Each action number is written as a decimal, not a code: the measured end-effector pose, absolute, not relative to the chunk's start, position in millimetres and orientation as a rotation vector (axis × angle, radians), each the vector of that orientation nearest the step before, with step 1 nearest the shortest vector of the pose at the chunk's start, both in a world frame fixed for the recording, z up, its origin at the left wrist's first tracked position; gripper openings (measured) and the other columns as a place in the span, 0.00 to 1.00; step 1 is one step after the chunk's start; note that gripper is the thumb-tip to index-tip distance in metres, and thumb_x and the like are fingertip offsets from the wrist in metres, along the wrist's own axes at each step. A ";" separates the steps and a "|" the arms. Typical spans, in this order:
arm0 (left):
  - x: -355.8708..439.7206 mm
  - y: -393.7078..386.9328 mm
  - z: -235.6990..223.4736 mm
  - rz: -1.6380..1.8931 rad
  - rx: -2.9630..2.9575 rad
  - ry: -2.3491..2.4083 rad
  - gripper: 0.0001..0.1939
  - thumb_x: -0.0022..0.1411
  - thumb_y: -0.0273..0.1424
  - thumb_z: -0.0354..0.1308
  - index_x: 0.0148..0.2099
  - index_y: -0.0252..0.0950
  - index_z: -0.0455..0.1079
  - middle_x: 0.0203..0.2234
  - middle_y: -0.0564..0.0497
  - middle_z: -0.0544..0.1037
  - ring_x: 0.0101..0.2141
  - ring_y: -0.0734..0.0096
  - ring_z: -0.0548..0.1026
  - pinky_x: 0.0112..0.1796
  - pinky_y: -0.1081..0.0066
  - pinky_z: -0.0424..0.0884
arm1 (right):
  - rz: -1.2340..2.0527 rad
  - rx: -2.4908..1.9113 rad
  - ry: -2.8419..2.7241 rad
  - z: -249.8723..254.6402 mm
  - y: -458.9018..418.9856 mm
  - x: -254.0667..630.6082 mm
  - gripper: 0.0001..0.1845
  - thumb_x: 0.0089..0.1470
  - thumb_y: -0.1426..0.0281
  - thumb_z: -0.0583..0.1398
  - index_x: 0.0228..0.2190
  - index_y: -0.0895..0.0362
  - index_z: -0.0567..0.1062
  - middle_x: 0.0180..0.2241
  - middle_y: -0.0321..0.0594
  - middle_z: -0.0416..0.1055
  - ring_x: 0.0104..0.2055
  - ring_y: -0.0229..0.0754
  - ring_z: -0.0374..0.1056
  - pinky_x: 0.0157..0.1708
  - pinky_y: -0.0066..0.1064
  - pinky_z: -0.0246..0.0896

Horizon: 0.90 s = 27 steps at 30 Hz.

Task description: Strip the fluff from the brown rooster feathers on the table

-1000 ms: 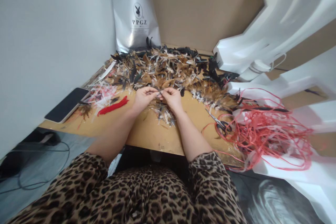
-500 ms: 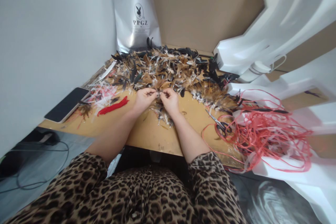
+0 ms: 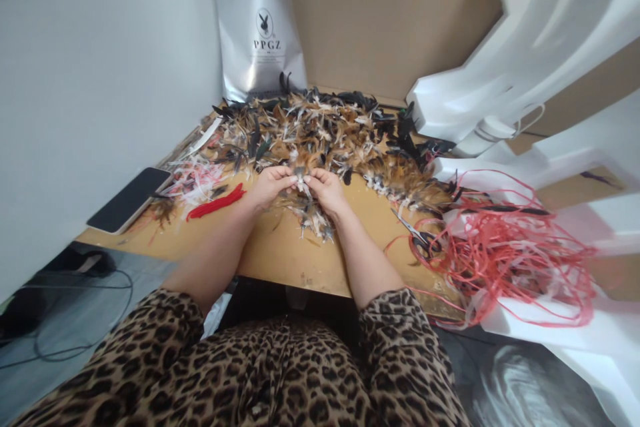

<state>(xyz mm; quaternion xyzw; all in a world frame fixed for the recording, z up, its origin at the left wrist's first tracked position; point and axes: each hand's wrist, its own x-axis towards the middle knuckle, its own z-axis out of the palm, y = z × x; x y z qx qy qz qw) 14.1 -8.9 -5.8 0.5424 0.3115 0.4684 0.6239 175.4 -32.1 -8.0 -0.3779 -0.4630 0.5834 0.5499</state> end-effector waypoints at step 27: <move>28.0 -13.7 -8.0 1.218 1.135 0.884 0.14 0.40 0.34 0.69 0.28 0.32 0.72 0.19 0.56 0.72 0.20 0.82 0.65 0.25 0.76 0.62 | 1.242 -1.007 -0.907 -11.7 -30.6 159.7 0.21 0.33 0.57 0.68 0.24 0.54 0.66 0.18 0.27 0.66 0.19 0.31 0.57 0.22 0.25 0.54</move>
